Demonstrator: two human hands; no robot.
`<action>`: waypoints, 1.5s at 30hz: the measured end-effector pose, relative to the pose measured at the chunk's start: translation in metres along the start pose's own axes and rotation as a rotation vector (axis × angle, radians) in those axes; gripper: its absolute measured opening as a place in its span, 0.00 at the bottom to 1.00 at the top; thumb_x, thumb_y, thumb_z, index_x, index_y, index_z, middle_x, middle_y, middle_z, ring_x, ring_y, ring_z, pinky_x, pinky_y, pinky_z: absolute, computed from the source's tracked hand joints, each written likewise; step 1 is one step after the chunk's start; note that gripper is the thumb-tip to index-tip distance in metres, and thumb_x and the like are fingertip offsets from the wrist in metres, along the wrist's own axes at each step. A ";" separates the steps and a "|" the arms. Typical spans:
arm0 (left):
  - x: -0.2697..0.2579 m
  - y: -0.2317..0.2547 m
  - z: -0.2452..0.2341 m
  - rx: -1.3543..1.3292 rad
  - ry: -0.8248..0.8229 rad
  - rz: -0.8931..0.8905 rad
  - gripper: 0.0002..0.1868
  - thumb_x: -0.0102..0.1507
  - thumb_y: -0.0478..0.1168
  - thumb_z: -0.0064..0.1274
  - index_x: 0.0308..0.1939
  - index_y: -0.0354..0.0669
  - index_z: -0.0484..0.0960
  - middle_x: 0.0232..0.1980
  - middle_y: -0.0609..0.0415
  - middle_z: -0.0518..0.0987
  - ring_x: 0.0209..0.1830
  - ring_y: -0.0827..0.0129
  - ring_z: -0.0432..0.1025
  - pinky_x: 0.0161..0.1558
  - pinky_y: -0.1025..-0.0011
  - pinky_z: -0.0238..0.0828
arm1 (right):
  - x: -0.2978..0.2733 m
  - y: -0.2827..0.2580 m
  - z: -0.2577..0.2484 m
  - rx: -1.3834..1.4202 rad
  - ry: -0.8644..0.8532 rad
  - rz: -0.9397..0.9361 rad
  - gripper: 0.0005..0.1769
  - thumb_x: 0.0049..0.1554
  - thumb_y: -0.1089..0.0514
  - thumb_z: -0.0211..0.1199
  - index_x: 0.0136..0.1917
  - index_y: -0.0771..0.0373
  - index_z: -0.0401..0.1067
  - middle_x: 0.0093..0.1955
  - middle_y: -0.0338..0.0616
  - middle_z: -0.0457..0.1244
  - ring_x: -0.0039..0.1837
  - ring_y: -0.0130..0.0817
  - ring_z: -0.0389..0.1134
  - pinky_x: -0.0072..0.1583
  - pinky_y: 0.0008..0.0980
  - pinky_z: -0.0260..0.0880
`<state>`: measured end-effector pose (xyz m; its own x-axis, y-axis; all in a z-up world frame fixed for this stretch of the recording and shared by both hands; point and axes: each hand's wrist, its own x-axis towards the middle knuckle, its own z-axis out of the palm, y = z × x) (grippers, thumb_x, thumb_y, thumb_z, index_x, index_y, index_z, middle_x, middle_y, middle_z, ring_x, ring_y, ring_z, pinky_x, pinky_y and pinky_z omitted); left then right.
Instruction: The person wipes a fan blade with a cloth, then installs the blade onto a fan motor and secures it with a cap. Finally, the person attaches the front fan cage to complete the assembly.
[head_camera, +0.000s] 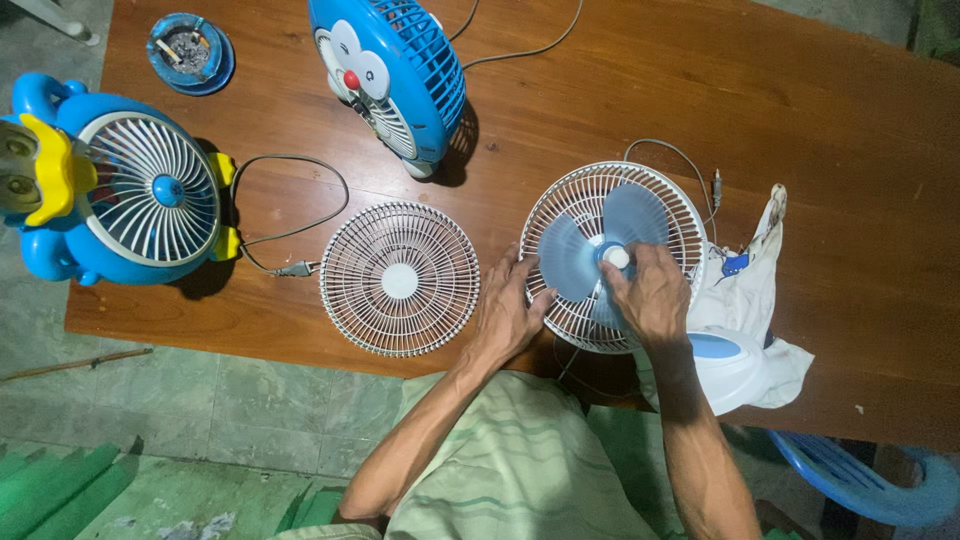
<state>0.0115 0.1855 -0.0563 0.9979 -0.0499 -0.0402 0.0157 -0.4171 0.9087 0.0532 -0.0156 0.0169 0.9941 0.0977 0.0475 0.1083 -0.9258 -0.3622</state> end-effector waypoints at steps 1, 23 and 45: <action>0.000 0.001 0.000 -0.004 -0.011 -0.015 0.31 0.61 0.47 0.60 0.64 0.32 0.74 0.74 0.26 0.62 0.72 0.36 0.60 0.71 0.46 0.53 | 0.002 0.001 0.002 -0.062 -0.045 0.080 0.21 0.54 0.52 0.74 0.53 0.69 0.74 0.48 0.53 0.66 0.47 0.46 0.69 0.52 0.45 0.70; -0.002 -0.001 0.006 0.013 0.015 -0.015 0.30 0.61 0.46 0.61 0.63 0.33 0.76 0.73 0.26 0.64 0.72 0.35 0.60 0.73 0.43 0.48 | 0.006 0.003 -0.002 0.015 -0.188 0.074 0.25 0.58 0.54 0.62 0.67 0.66 0.72 0.61 0.60 0.64 0.63 0.52 0.66 0.65 0.48 0.66; -0.003 0.000 0.006 0.022 0.004 -0.017 0.29 0.61 0.45 0.60 0.63 0.31 0.76 0.73 0.23 0.63 0.74 0.35 0.58 0.73 0.41 0.45 | 0.011 0.009 0.001 0.090 -0.235 0.138 0.32 0.54 0.58 0.61 0.71 0.68 0.67 0.63 0.58 0.63 0.66 0.50 0.63 0.69 0.47 0.62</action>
<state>0.0082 0.1797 -0.0587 0.9978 -0.0391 -0.0535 0.0310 -0.4381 0.8984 0.0654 -0.0222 0.0134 0.9730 0.0644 -0.2215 -0.0387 -0.9010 -0.4322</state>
